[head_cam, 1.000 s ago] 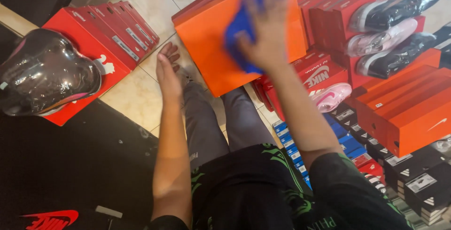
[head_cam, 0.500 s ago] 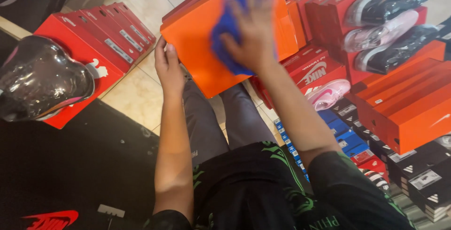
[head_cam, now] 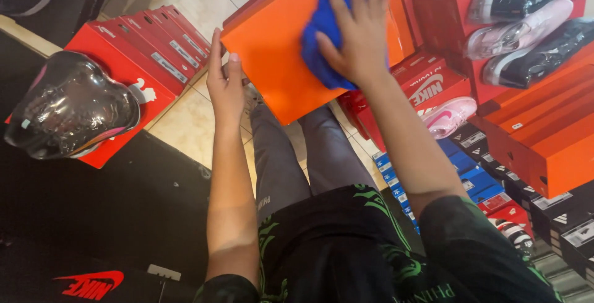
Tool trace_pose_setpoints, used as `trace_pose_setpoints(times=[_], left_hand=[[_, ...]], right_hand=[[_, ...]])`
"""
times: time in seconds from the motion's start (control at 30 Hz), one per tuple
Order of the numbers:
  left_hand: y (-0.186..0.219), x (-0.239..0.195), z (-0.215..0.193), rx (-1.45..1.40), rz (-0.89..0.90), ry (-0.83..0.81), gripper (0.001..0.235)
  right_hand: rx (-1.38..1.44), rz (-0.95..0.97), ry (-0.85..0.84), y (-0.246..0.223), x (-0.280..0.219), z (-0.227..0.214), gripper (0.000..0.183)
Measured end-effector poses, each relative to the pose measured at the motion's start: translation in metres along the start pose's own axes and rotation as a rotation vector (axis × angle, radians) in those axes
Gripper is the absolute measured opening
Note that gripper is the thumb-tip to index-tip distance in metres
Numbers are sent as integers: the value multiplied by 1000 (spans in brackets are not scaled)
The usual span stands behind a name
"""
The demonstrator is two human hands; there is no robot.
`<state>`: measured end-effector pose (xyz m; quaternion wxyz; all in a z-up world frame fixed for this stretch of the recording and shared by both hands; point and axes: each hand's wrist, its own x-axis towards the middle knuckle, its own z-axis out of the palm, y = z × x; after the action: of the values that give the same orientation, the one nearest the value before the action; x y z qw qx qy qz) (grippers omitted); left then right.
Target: Wipe dust off shoe boxes using a cleaning cloth.
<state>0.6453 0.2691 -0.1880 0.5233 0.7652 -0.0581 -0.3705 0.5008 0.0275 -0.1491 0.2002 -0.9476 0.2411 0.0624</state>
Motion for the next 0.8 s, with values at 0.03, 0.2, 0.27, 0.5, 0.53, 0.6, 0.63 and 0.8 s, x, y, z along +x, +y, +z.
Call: trace_pose_setpoints(times=[0.03,0.2,0.27,0.5,0.53,0.6,0.63,0.8], left_hand=[[-3,1,-1,0,0,-1,51],[-18,9,-4,11,41,-9,49],[-12,7,-4,-19,-17,-12,50],[15,5,-12,50,-36,-162,56],[13,4,-15,53,-37,-166,56],[11,7,-14,-26,-86,-180,58],[14,7,-12,-28,-84,-183,58],[-19,17,-15,107,134,-159,55]], right_hand=[[0,1,0,-14,7,8,71],[36,-372,-56,-80,1,55,73],[19,-371,-110,-73,-26,57,71],[-3,12,46,22,-24,7,74],[-1,18,45,19,-14,11,74],[-49,114,-12,18,12,16,76],[-52,116,-10,0,16,19,76],[-92,-285,-118,-88,-13,48,70]])
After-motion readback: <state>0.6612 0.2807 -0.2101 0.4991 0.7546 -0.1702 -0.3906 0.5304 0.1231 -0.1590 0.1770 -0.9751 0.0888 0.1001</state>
